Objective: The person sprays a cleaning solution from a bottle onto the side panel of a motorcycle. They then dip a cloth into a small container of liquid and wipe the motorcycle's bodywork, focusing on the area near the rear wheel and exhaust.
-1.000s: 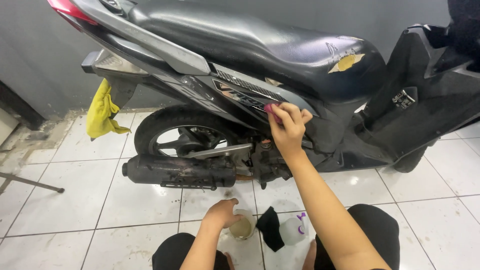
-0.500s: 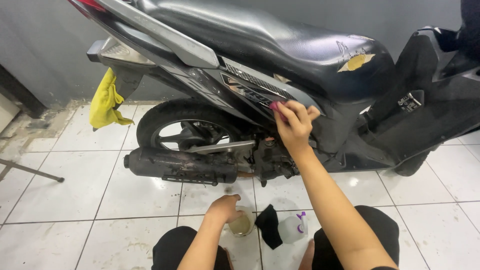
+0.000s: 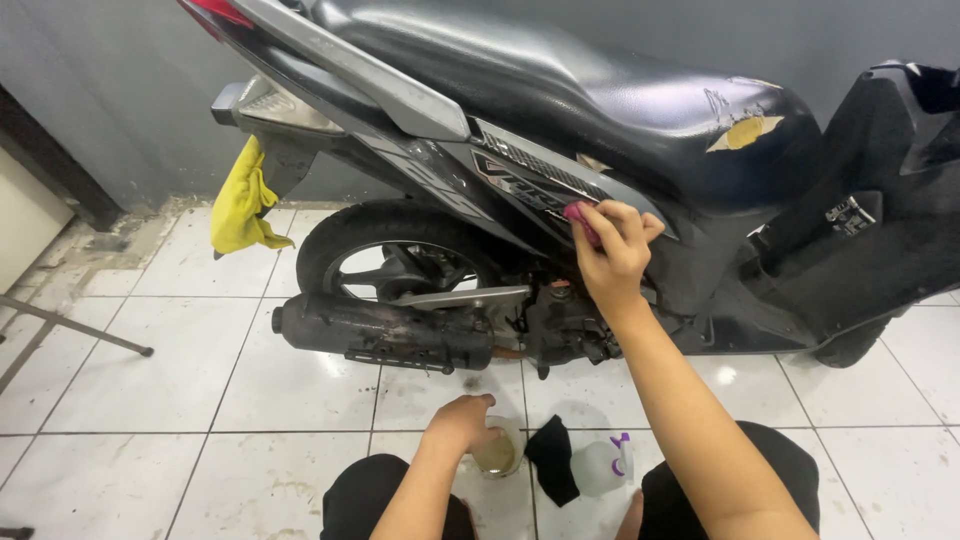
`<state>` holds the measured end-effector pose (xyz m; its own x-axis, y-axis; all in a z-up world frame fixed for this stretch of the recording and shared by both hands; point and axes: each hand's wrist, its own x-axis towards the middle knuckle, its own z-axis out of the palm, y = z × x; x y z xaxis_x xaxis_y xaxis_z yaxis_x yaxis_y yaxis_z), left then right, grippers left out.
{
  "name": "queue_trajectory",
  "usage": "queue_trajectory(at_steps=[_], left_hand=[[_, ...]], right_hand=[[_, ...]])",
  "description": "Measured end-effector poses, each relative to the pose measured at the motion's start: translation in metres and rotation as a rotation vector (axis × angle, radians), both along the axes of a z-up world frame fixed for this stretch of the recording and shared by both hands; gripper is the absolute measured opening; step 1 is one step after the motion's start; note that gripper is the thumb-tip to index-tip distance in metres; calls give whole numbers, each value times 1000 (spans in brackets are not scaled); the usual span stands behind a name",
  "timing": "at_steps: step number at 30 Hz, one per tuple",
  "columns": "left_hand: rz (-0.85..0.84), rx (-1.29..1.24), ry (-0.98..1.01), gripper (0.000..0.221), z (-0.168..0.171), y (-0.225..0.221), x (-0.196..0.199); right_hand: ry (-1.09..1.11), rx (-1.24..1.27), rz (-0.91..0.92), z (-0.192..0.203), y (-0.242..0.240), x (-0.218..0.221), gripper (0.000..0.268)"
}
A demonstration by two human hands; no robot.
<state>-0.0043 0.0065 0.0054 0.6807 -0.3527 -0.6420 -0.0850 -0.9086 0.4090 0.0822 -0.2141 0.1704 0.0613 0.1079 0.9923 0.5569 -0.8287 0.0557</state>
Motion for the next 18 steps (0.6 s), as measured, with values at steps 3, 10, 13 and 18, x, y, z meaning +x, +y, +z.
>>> queue_trajectory(at_steps=[3,10,13,18], left_hand=[[3,-4,-17,63,2,-2,-1],[15,39,22,71,-9,2,5],[11,76,34,73,-7,0,4],[-4,-27,-62,61,5,-5,2]], right_hand=[[28,-19,43,30,25,2,19],[295,-25,116,105,74,24,9],[453,-68,247,115,62,26,4],[468,-57,207,99,18,7,3]])
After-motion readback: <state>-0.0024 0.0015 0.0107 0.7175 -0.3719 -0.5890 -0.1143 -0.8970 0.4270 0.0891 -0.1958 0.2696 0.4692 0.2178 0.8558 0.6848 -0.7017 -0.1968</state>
